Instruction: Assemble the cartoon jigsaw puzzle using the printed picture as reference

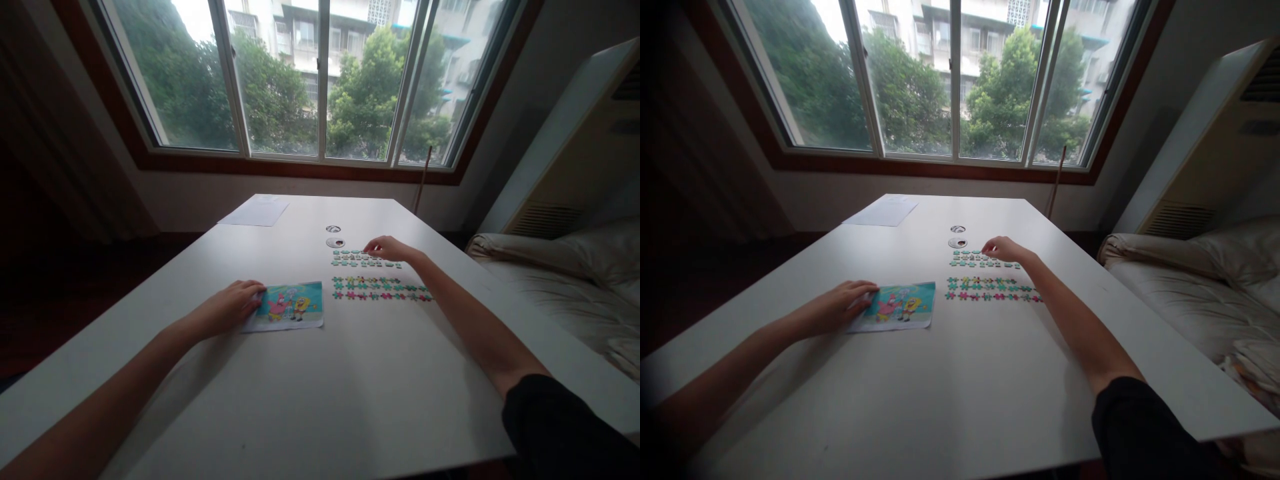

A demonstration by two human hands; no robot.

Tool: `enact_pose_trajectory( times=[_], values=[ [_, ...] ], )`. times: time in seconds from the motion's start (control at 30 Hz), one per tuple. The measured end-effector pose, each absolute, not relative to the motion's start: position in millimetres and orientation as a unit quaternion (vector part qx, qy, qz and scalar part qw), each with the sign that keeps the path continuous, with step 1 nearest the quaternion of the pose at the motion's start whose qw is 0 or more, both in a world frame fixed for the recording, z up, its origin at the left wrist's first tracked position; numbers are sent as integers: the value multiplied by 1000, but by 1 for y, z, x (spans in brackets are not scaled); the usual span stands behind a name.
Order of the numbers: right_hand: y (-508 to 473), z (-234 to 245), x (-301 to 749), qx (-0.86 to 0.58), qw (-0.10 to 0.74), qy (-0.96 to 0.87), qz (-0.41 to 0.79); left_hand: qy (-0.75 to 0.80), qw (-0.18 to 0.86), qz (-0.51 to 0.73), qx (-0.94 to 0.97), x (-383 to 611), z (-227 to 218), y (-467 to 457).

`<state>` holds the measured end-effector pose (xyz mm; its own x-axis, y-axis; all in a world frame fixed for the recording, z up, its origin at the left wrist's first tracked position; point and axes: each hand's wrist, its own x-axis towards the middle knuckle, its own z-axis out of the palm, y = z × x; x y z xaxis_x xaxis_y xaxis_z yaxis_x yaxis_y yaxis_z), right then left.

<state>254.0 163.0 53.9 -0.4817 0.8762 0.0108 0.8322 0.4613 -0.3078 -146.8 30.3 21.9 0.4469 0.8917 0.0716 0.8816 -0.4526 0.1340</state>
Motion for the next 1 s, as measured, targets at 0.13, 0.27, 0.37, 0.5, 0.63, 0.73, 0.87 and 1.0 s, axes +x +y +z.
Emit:
enact_pose_trajectory(
  times=[0.13,0.27,0.37,0.5,0.63,0.73,0.87,1.0],
  values=[
    [168,62,300,-540,33,-822,177,521,36,69,850,-150,17,34],
    [171,63,337,-569,-9,-794,216,522,34,74,849,-153,13,38],
    [172,63,356,-593,-28,-771,230,523,32,68,849,-153,11,40],
    [176,58,367,-603,-35,-760,239,522,32,67,850,-153,10,41],
    [181,49,354,-588,-21,-775,231,523,34,65,849,-153,10,41],
    [181,43,333,-572,-5,-791,216,524,31,62,849,-153,9,41],
    [177,37,309,-567,-3,-800,195,521,26,74,850,-153,8,41],
    [172,34,303,-575,-12,-797,185,513,19,71,855,-154,7,41]
  ],
)
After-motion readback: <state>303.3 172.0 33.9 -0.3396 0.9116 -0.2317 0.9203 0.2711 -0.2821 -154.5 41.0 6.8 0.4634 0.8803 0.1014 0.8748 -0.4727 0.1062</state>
